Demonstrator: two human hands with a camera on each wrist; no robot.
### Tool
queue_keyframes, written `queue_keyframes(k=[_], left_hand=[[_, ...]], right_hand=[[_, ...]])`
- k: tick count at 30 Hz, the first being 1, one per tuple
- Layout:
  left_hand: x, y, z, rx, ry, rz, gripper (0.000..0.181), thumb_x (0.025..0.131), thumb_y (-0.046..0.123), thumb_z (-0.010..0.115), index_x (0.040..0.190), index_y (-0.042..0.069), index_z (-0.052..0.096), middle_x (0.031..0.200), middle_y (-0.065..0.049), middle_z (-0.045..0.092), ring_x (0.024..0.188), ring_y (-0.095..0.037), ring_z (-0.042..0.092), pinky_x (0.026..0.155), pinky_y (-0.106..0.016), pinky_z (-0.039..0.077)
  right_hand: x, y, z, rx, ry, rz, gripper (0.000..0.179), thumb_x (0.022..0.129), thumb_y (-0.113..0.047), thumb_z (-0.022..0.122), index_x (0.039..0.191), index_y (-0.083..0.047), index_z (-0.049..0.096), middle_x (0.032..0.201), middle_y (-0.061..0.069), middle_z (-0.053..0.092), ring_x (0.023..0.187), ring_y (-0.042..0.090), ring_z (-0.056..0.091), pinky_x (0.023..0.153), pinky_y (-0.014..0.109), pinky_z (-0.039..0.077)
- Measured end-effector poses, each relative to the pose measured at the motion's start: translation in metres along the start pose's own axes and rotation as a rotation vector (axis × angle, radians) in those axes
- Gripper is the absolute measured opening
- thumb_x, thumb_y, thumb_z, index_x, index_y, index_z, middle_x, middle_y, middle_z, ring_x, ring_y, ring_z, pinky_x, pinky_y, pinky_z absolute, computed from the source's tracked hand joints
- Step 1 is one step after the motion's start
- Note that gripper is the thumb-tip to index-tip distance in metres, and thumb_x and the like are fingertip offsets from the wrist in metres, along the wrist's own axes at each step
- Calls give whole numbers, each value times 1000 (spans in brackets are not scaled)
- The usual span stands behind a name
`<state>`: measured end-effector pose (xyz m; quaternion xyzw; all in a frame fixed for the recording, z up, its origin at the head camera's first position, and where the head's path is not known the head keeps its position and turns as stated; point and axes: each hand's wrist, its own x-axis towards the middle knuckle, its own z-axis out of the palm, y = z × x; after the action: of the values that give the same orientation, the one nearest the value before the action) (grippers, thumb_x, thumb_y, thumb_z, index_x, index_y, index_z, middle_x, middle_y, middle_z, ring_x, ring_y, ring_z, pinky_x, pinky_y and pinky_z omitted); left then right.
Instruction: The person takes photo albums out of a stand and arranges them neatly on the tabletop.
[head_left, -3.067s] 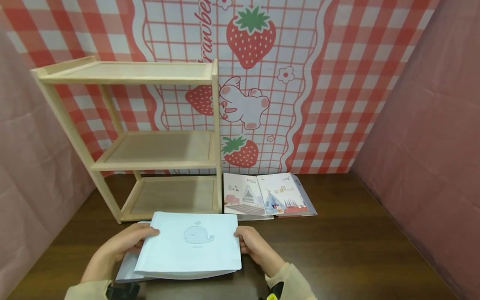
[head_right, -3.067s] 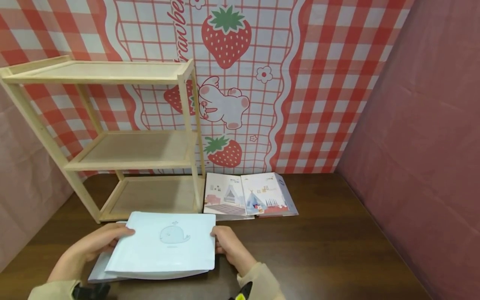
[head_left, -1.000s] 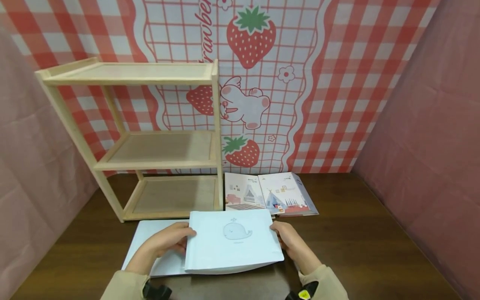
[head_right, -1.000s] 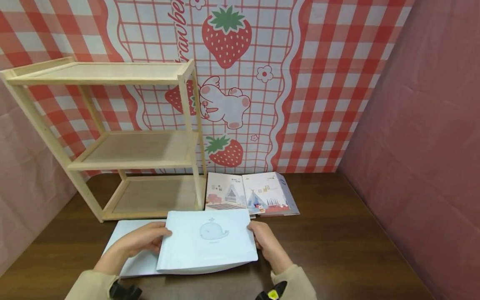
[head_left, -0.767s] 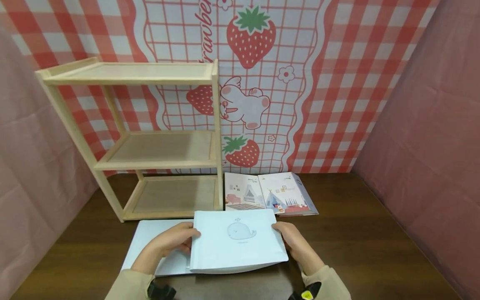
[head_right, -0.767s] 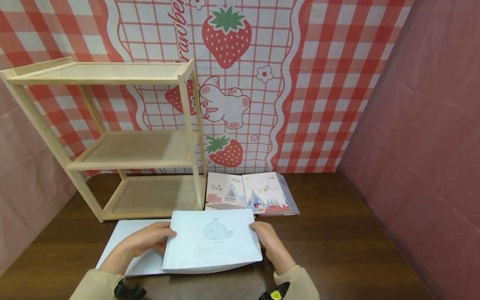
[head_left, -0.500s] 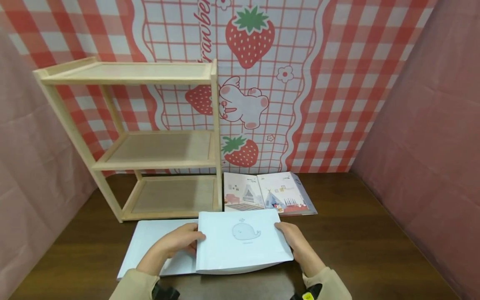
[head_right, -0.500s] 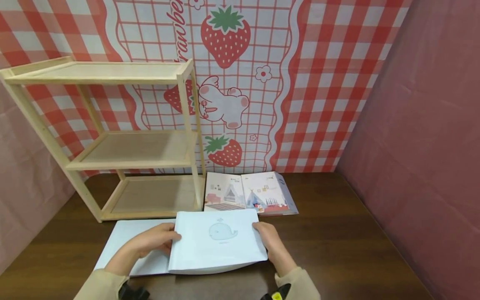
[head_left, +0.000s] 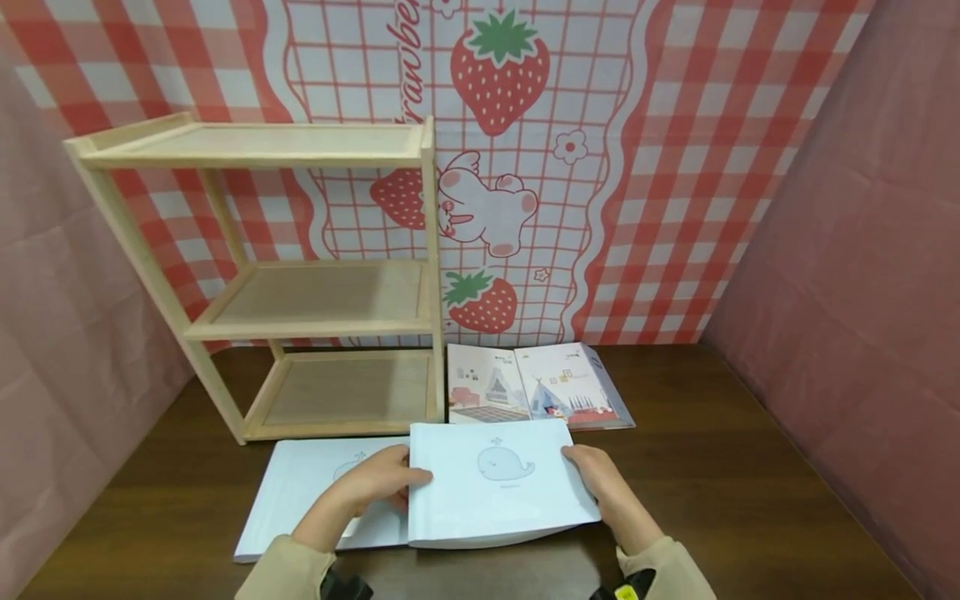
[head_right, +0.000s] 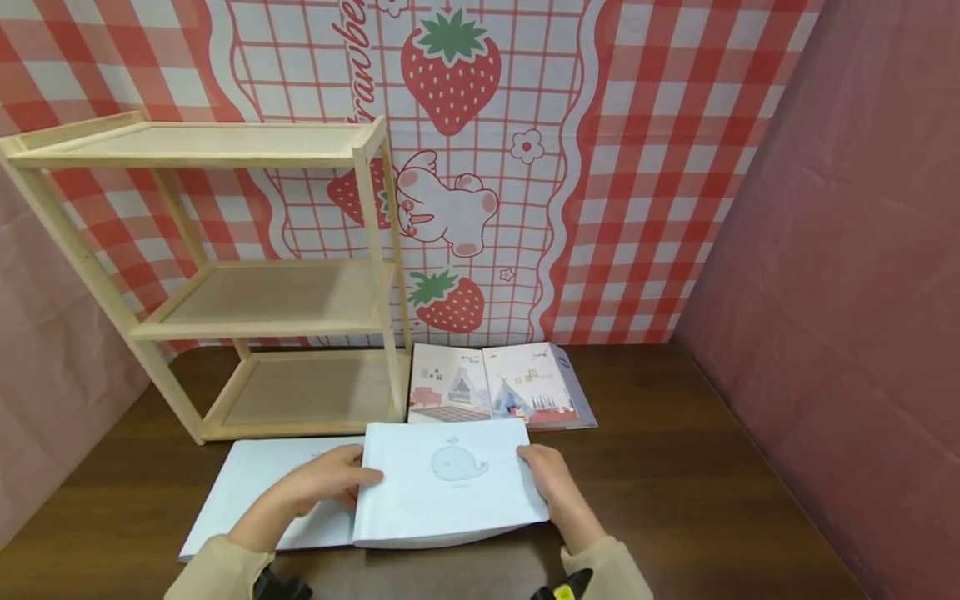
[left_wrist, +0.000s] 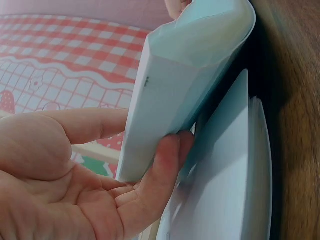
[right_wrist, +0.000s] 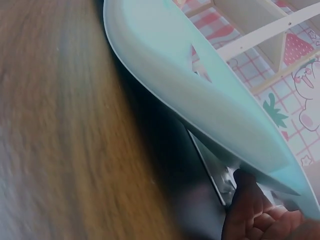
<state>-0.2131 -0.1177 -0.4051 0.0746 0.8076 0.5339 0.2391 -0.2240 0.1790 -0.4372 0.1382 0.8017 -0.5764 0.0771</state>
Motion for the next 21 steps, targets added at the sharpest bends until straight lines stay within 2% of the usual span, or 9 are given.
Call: queue_keyframes(k=[6,10,17,21], left_hand=[[4,-1,5,-28,-21,8,48,80,23,55,114,-9,41,88,-10,55,68,-18,55,58,-34,48],[5,1,9,-28,-25,10,45,81,22,55,112,-8,42,87,-10,55,67,-18,55,58,-35,48],[9,5,17,-19,-22,17,43,81,22,55,110,-6,43,85,-10,54,65,-18,55,56,-34,48],[12,6,21,-30,-21,29,43,80,20,55,113,-5,43,86,-11,55,63,-18,55,55,-34,47]], right_hand=[[2,-3,-7,-103,11,-66,41,84,-18,40,110,13,47,95,17,54,79,20,49,70,28,38],[2,-1,-11,-120,4,-63,40,85,-18,40,110,12,48,94,17,54,79,20,49,68,27,38],[2,4,-20,-138,10,-17,43,85,-22,41,114,10,46,104,19,51,86,23,47,73,30,38],[2,4,-24,-145,23,-32,42,85,-21,41,112,10,47,100,18,52,83,22,48,70,28,38]])
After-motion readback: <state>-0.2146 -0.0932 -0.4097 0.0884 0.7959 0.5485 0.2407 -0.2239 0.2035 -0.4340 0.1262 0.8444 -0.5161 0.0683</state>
